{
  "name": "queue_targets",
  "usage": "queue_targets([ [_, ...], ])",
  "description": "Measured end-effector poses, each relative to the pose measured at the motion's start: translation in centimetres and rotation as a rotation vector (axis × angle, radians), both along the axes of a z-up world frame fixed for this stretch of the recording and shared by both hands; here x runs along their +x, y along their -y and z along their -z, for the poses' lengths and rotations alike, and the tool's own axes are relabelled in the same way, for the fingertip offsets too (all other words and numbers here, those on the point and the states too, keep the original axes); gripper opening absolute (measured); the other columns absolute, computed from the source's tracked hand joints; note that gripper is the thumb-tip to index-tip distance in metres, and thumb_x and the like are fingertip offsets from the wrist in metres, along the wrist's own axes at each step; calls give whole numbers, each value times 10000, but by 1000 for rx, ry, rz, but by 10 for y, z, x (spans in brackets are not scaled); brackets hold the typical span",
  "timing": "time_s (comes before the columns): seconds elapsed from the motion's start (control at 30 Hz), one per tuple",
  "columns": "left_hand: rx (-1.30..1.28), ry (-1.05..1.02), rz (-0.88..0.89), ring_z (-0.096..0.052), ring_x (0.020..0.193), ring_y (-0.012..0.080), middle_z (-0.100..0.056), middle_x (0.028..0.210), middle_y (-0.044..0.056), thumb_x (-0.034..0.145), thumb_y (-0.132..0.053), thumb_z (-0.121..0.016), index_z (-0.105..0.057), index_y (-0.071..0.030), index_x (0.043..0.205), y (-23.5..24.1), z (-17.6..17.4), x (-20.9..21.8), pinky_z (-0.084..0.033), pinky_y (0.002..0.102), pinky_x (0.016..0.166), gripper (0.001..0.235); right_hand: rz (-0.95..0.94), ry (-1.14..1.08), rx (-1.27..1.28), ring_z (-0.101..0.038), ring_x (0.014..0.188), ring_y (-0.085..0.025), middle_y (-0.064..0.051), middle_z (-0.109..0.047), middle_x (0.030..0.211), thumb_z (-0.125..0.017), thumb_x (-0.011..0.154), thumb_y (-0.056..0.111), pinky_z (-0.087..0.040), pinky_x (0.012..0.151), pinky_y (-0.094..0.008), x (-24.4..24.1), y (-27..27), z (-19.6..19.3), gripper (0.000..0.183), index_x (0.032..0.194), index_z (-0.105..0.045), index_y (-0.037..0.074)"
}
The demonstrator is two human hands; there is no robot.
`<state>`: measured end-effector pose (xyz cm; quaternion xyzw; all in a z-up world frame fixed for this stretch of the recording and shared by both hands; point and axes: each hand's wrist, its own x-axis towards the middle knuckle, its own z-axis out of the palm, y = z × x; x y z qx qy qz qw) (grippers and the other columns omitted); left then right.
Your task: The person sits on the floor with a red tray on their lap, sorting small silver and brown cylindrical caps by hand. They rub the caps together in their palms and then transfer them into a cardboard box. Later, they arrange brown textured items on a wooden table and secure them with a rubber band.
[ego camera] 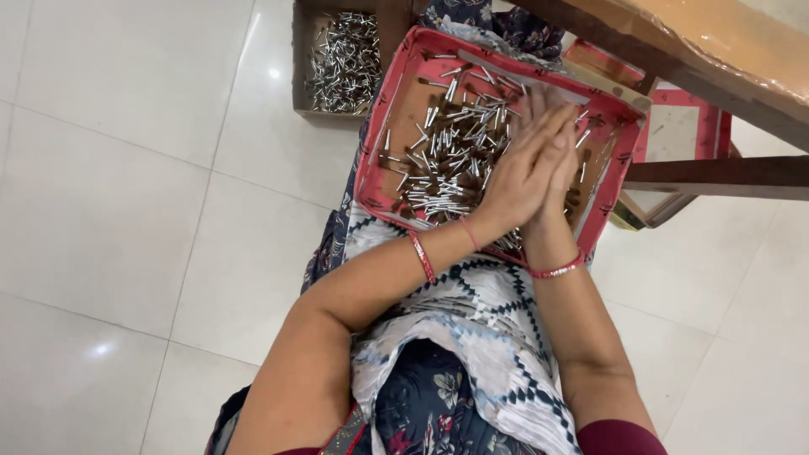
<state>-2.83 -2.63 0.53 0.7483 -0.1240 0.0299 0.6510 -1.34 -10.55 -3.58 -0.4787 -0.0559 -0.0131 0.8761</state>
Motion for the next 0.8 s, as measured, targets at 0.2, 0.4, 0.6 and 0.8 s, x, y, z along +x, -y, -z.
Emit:
queue_targets([
  [0.2, 185, 129, -49, -50, 1644, 408, -255, 1734, 188, 1139, -346, -383, -456, -148, 1591, 1, 19, 17, -21, 555, 1330, 499, 78, -422, 135, -475, 1448, -245, -94, -423, 1620, -404, 1054, 492, -353, 1255, -429, 1, -16, -35, 655, 1598, -347, 132],
  [0.4, 189, 66, -190, -256, 1611, 271, -392, 1667, 110, 1165, -386, -350, -420, -153, 1617, -9, 28, 61, -191, 428, 1370, 514, 76, -419, 149, -309, 1577, -297, -132, -303, 1709, -354, 1137, 452, -257, 1330, -435, -10, -17, -29, 628, 1627, -328, 60],
  [0.6, 227, 100, -135, -282, 1644, 315, -416, 1698, 76, 1148, -395, -352, -500, -217, 1563, 0, 34, 56, -180, 483, 1399, 475, 13, -130, 19, -233, 1637, -326, -155, -215, 1753, -292, 1121, 483, -207, 1361, -436, -8, -14, -38, 673, 1664, -221, 94],
  [0.8, 55, -41, 47, -228, 1612, 356, -321, 1712, 126, 1128, -384, -378, -493, -191, 1554, 3, -1, 11, -145, 491, 1327, 482, 47, -18, 68, -394, 1565, -213, -83, -398, 1667, -438, 1071, 545, -288, 1331, -378, 7, 8, -7, 674, 1602, -353, 138],
])
